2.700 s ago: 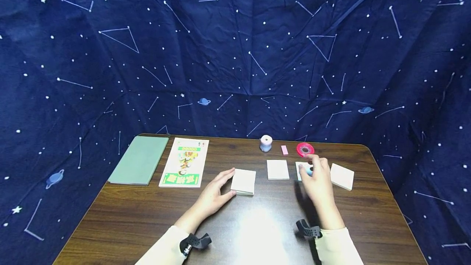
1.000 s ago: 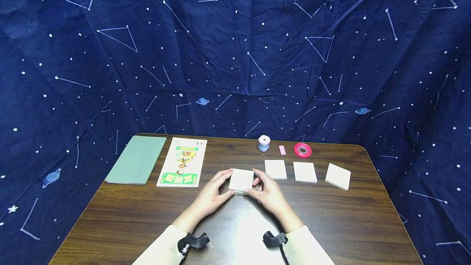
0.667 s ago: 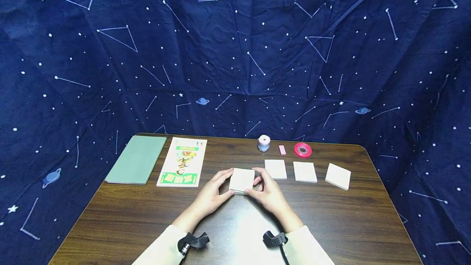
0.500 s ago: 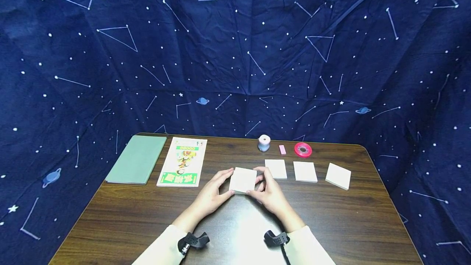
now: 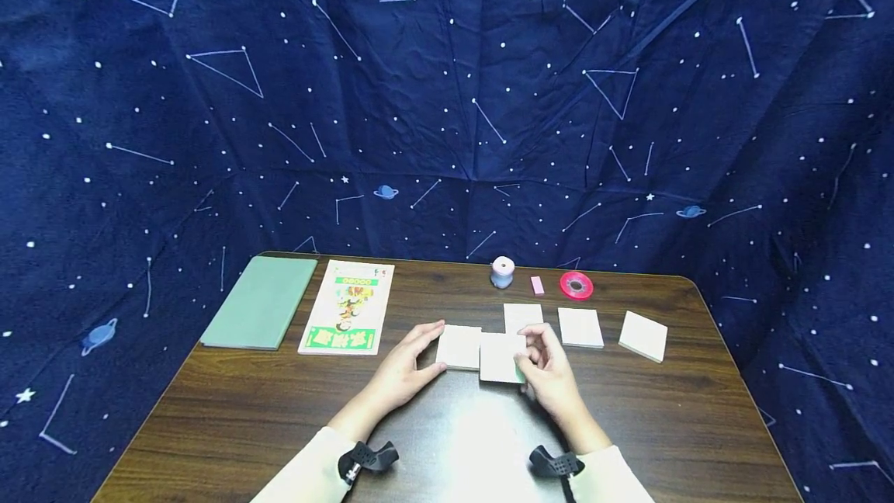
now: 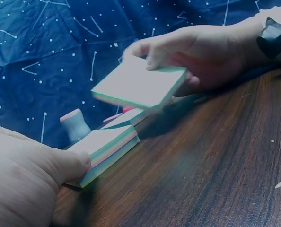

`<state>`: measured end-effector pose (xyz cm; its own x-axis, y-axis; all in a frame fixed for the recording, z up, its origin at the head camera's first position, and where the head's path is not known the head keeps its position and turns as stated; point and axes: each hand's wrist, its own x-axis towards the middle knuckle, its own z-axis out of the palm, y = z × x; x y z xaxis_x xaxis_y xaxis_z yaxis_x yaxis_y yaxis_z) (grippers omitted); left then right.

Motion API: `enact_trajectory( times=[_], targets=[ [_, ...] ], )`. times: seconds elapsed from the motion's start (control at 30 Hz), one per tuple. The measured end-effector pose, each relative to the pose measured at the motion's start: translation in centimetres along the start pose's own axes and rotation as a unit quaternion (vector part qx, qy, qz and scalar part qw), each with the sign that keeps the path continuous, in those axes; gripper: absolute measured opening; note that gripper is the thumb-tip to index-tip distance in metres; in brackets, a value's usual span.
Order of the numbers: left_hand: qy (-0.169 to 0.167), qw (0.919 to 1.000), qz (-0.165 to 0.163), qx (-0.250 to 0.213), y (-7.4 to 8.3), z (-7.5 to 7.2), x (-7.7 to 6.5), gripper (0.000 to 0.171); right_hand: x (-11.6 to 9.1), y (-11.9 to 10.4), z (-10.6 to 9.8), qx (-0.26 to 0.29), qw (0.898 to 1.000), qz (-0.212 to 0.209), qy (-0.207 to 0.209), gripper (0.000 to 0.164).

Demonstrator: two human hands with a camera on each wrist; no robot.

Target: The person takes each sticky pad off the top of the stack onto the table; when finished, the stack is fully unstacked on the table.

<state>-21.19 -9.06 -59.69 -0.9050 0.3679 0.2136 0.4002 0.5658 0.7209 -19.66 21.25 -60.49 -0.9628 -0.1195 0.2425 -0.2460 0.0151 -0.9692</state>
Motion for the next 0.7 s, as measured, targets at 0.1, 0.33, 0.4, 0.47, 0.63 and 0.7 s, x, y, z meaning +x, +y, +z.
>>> enact_trajectory(
  times=[0.1,0.33,0.4,0.47,0.63,0.7],
  targets=[
    [-0.001,1.0000,-0.003,-0.002,0.0,0.1,-0.1,0.069,-0.7,-0.1,-1.3,-0.024,0.999,0.035,0.027,0.040],
    [0.002,1.0000,0.007,-0.001,-0.1,0.2,-0.1,0.069,-2.1,-0.4,-3.1,-0.076,0.993,0.069,0.055,0.031],
    [0.002,0.9999,0.010,-0.004,-0.1,0.2,-0.2,0.069,-2.2,-0.5,-3.4,-0.100,0.990,0.071,0.063,0.029],
    [0.007,0.9998,0.016,-0.006,-0.1,0.2,-0.2,0.068,-2.2,-0.5,-3.5,-0.119,0.988,0.066,0.068,0.027],
    [0.018,0.9994,0.029,-0.006,-0.1,0.2,-0.1,0.068,-1.6,0.0,-3.9,-0.174,0.981,0.044,0.069,0.024],
    [0.017,0.9993,0.032,-0.003,-0.1,0.2,0.0,0.068,-1.4,0.3,-4.1,-0.198,0.977,0.035,0.069,0.024]
  ],
)
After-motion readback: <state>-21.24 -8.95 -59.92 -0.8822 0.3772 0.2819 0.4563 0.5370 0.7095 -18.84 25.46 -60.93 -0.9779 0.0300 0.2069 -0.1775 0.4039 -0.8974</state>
